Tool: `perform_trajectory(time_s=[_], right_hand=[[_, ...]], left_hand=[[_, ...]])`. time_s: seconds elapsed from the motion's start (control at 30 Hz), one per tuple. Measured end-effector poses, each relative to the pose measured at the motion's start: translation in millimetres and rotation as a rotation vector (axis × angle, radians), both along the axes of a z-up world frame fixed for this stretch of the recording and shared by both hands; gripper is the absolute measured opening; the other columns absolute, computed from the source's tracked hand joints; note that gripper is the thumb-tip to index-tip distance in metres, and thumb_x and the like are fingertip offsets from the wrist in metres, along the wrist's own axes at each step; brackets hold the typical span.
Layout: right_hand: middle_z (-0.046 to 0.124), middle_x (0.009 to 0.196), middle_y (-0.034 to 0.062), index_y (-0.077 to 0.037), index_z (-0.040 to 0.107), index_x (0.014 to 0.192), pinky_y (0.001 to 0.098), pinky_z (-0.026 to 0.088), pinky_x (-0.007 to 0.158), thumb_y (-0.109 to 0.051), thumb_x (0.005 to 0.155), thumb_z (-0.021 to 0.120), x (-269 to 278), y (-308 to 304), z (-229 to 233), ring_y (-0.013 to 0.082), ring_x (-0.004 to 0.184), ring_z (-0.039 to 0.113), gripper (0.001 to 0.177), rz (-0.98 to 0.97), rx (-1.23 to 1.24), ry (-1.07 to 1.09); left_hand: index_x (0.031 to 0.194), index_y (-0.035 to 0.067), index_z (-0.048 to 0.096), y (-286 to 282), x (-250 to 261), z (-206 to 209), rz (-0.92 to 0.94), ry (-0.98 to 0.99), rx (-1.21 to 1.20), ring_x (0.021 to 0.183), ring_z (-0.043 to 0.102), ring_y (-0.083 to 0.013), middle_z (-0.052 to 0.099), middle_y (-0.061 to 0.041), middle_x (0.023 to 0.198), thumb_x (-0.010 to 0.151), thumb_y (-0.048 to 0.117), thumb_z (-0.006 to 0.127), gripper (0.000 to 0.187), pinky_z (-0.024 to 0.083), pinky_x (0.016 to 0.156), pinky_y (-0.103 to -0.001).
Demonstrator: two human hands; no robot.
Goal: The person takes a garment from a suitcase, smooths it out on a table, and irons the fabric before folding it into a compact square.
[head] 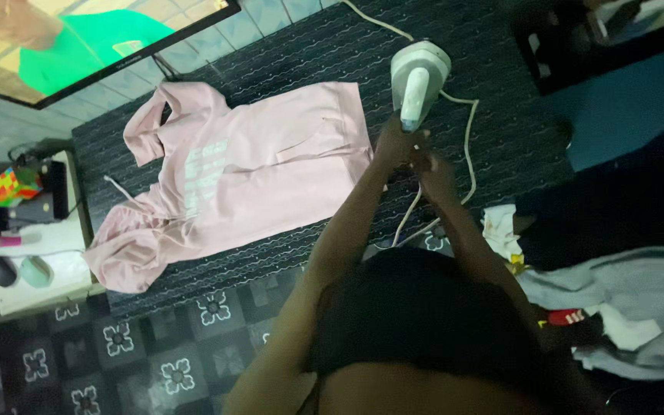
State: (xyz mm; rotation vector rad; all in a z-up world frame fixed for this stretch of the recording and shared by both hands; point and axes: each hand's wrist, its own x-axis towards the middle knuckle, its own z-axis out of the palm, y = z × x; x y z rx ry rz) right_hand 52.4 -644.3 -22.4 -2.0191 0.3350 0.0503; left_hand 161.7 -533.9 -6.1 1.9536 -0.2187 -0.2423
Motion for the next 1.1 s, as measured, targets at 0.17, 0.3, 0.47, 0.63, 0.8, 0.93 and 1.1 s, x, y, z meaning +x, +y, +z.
perform_trajectory(time_s=[0.17, 0.3, 0.47, 0.63, 0.8, 0.93, 1.1], right_hand=[[0.068, 0.109, 0.0087, -0.005, 0.065, 0.116, 0.0354, 0.052, 0.090, -0.021, 0.104, 0.061, -3.8, -41.1, -19.3, 0.0197, 0.098, 0.064, 0.021, -0.134, 0.315, -0.346], [0.063, 0.102, 0.0055, -0.007, 0.058, 0.113, 0.0332, 0.057, 0.082, -0.020, 0.097, 0.074, -3.2, -51.4, -4.9, 0.0158, 0.090, 0.062, 0.027, -0.306, 0.426, -0.451], [0.058, 0.102, 0.0054, -0.008, 0.057, 0.115, 0.0347, 0.054, 0.082, -0.020, 0.102, 0.071, 28.3, -25.3, 15.0, 0.0152, 0.091, 0.058, 0.022, -0.261, 0.420, -0.447], [0.062, 0.107, 0.0043, -0.009, 0.057, 0.117, 0.0342, 0.054, 0.088, -0.024, 0.110, 0.055, 48.1, 35.8, 0.2, 0.0158, 0.097, 0.063, 0.017, 0.045, 0.450, -0.326], [0.058, 0.127, 0.0153, -0.005, 0.055, 0.132, 0.0438, 0.050, 0.105, -0.008, 0.099, 0.047, 67.7, 116.5, -68.6, 0.0288, 0.120, 0.057, 0.034, 0.275, 0.184, -0.459], [0.050, 0.155, 0.0139, -0.013, 0.054, 0.145, 0.0518, 0.038, 0.122, -0.010, 0.091, 0.054, 57.4, 143.7, -84.8, 0.0381, 0.146, 0.045, 0.054, 0.460, -0.371, -0.477], [0.034, 0.163, 0.0184, -0.010, 0.052, 0.148, 0.0662, 0.020, 0.116, -0.019, 0.093, 0.057, 37.2, 143.7, -63.7, 0.0443, 0.149, 0.029, 0.056, 0.572, -0.527, -0.376]], left_hand=[[0.131, 0.000, 0.061, -6.5, 5.0, -9.3, 0.072, 0.142, -0.482, 0.102, 0.069, -0.0271, 0.073, -0.012, 0.110, 0.081, 0.017, 0.079, 0.056, 0.055, 0.089, -0.038], [0.119, -0.003, 0.068, 12.9, -11.5, 29.4, 0.205, 0.247, -0.562, 0.086, 0.065, -0.0209, 0.071, -0.012, 0.096, 0.088, 0.015, 0.074, 0.036, 0.051, 0.078, -0.035], [0.108, 0.006, 0.068, 71.4, -48.0, 115.9, 0.329, 0.260, -0.573, 0.060, 0.062, -0.0148, 0.070, -0.005, 0.083, 0.090, 0.026, 0.064, 0.028, 0.053, 0.056, -0.031], [0.095, -0.002, 0.065, 132.1, -78.4, 140.5, 0.448, 0.330, -0.455, 0.048, 0.050, -0.0109, 0.057, -0.002, 0.064, 0.095, 0.031, 0.072, 0.034, 0.041, 0.046, -0.028], [0.095, 0.000, 0.071, 177.9, -103.6, 107.2, 0.479, 0.440, -0.248, 0.053, 0.060, -0.0146, 0.066, -0.006, 0.069, 0.088, 0.032, 0.070, 0.033, 0.048, 0.051, -0.029], [0.101, 0.000, 0.074, 198.1, -118.4, 78.9, 0.431, 0.418, -0.013, 0.065, 0.072, -0.0212, 0.076, -0.014, 0.079, 0.085, 0.035, 0.069, 0.039, 0.056, 0.064, -0.034], [0.097, -0.004, 0.070, 209.0, -109.3, 48.3, 0.492, 0.315, 0.324, 0.073, 0.075, -0.0326, 0.076, -0.021, 0.080, 0.082, 0.035, 0.073, 0.042, 0.057, 0.072, -0.043]])
